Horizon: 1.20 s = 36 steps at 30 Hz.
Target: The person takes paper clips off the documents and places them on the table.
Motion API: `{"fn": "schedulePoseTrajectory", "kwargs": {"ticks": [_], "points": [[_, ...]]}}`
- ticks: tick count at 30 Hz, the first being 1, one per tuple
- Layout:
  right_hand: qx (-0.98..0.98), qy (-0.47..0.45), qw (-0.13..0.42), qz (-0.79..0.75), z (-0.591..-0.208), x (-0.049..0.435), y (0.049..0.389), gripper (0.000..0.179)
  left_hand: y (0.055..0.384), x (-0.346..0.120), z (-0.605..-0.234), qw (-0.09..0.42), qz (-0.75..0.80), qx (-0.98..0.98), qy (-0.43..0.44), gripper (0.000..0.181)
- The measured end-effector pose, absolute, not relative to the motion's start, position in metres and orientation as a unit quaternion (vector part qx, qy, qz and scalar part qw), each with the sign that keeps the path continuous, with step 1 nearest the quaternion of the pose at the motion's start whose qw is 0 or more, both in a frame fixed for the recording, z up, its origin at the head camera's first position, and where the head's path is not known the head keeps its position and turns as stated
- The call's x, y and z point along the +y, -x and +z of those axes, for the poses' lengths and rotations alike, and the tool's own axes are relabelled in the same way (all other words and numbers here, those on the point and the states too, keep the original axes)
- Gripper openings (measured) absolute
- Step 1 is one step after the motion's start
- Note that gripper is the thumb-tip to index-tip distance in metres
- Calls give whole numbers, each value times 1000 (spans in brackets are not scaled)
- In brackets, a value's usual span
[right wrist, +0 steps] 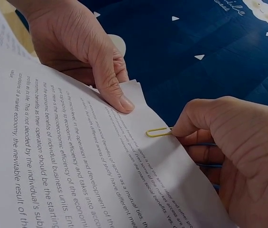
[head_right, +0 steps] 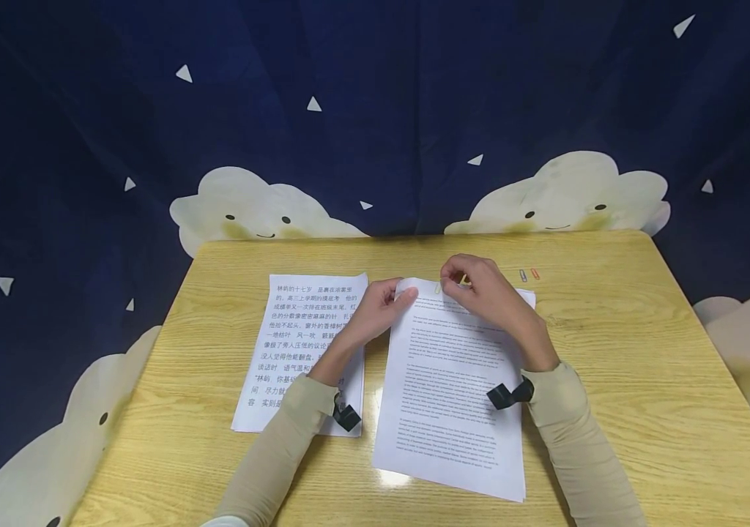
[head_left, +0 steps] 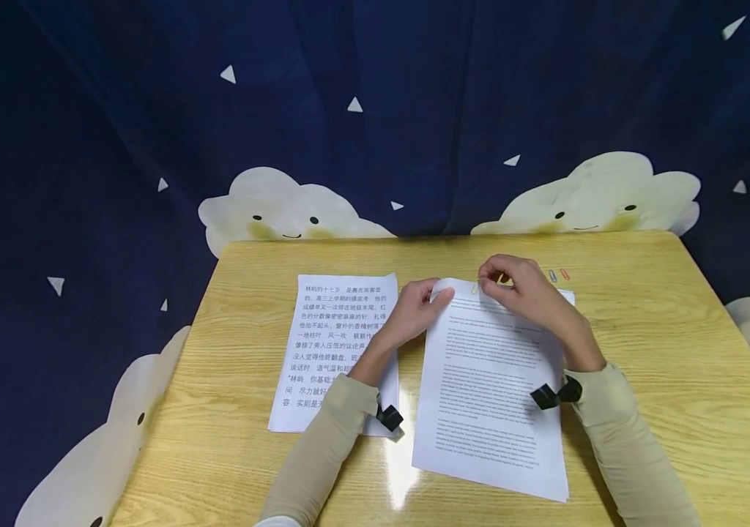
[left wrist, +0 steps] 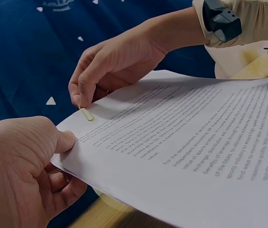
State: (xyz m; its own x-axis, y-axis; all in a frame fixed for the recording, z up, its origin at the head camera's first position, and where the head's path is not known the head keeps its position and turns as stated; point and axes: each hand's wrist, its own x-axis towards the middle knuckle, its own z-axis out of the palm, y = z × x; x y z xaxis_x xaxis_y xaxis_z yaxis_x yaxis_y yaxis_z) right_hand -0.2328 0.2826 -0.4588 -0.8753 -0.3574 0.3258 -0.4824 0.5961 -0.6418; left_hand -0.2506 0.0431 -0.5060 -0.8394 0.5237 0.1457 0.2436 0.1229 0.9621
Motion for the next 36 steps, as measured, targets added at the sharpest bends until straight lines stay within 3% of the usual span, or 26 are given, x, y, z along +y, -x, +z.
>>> {"fn": "schedulePoseTrajectory", "kwargs": {"ticks": [21, 31, 36], "points": [[-889, -238, 93, 379, -460, 283, 234, 8, 252, 44, -507, 121, 617, 736, -250, 28], [-886, -244, 92, 383, -460, 284, 233, 7, 238, 41, -477, 124, 615, 739, -247, 24], [-887, -245, 90, 382, -460, 284, 233, 7, 245, 43, -493, 120, 614, 740, -245, 25]]}}
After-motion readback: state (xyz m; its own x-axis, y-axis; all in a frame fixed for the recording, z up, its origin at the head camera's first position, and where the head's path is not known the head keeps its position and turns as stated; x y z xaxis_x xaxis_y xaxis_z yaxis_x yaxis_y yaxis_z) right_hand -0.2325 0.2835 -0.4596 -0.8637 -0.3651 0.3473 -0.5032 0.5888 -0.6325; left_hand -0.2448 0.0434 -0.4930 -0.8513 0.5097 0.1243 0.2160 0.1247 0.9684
